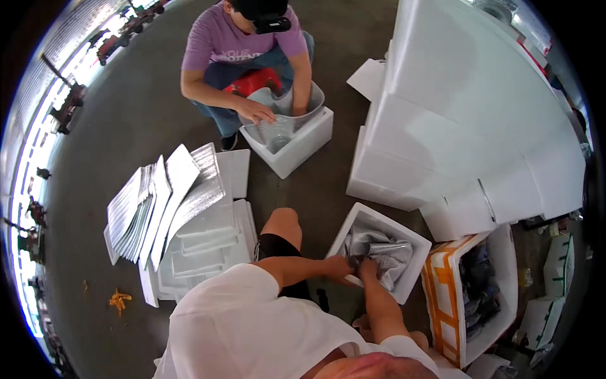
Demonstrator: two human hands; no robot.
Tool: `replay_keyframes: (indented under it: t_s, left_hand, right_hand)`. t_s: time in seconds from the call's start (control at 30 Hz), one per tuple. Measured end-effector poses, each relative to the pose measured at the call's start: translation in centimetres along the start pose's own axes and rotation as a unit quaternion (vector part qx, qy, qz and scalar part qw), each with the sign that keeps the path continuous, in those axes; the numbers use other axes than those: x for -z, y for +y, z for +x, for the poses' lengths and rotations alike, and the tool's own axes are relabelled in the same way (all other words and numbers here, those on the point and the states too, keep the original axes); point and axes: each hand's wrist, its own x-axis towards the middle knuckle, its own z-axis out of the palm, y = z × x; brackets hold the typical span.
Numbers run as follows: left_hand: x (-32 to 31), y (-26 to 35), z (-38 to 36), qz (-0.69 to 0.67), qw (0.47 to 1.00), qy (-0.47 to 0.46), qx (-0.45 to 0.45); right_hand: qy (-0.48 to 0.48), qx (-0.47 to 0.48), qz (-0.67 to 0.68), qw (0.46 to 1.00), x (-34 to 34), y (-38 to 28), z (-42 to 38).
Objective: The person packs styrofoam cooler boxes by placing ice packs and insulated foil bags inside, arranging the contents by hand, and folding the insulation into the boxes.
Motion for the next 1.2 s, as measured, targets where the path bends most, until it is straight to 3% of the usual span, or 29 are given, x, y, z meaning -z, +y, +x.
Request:
replay_keyframes:
  t_s: [0.07,0.13,0.17,0.27,0.37,0.47,0.53,0.6,0.67,0.73,0.8,0.83,0.9,1.2]
  left_hand:
    - [1.7,0.5,0.1,-0.006,0.999,-0.029,0.022]
    - [3.7,1.5,1.0,0.032,0.988,-0.138,0.053]
    - [2.9,1.4,1.4,0.028,0.990,-0.132,0.050]
    - [0.6,0.6,1.4,0.018,0.992,-0.101,0.076]
    - [0.6,-0.2,2.7,0.004,0.966,-0.237,0.101]
    - [1.0,0.3,2.0,-0.011,0.984,-0.160,0.085]
    - [1.3,0.5,2.1,-0.015,0.982,-0.164,0.089]
    - [1.5,0.5,1.6,-0.016,0.979,-0.180,0.097]
    - [1.7,0.7,1.7,-0.016,0.974,-0.195,0.114]
    - [1.1,0.3,1.9,-0.027,0.973,-0.195,0.123]
    - [0.3,0.0,1.5,-0.011,0.995,-0.081,0.057]
    - [0.3,0.2,1.5,-0.008,0.995,-0.084,0.058]
    - [0.8,0.0,1.7,-0.022,0.986,-0.149,0.077]
    - [0.7,0.3,1.5,-0.026,0.986,-0.129,0.102]
  right_hand:
    - [-0.016,0.000,-0.031,0.999,2.8,-1.7,-1.0]
    - [-0.097,-0.010,-0.036,0.995,4.0,-1.3,-0.9]
    - [-0.097,-0.012,-0.043,0.994,4.3,-0.6,-1.1]
    - [-0.149,0.015,0.029,0.988,5.4,0.7,-2.2]
    - [-0.173,0.046,0.135,0.975,8.8,2.4,-3.8]
    - [-0.113,0.066,0.163,0.978,14.4,5.3,-6.0]
    - [-0.091,-0.011,0.217,0.972,19.0,6.2,-7.8]
    - [-0.026,-0.009,0.144,0.989,24.0,4.1,-10.1]
    - [-0.008,-0.004,0.197,0.980,26.9,1.9,-12.2]
    - [0.025,0.002,0.238,0.971,27.4,1.2,-12.6]
    - [-0.002,-0.011,0.276,0.961,26.5,1.1,-12.8]
    - [-0.017,-0.016,0.199,0.980,27.6,-0.1,-13.6]
    - [-0.026,-0.013,0.204,0.979,27.6,-0.8,-14.0]
    - [-0.034,-0.005,0.193,0.981,27.0,0.1,-13.5]
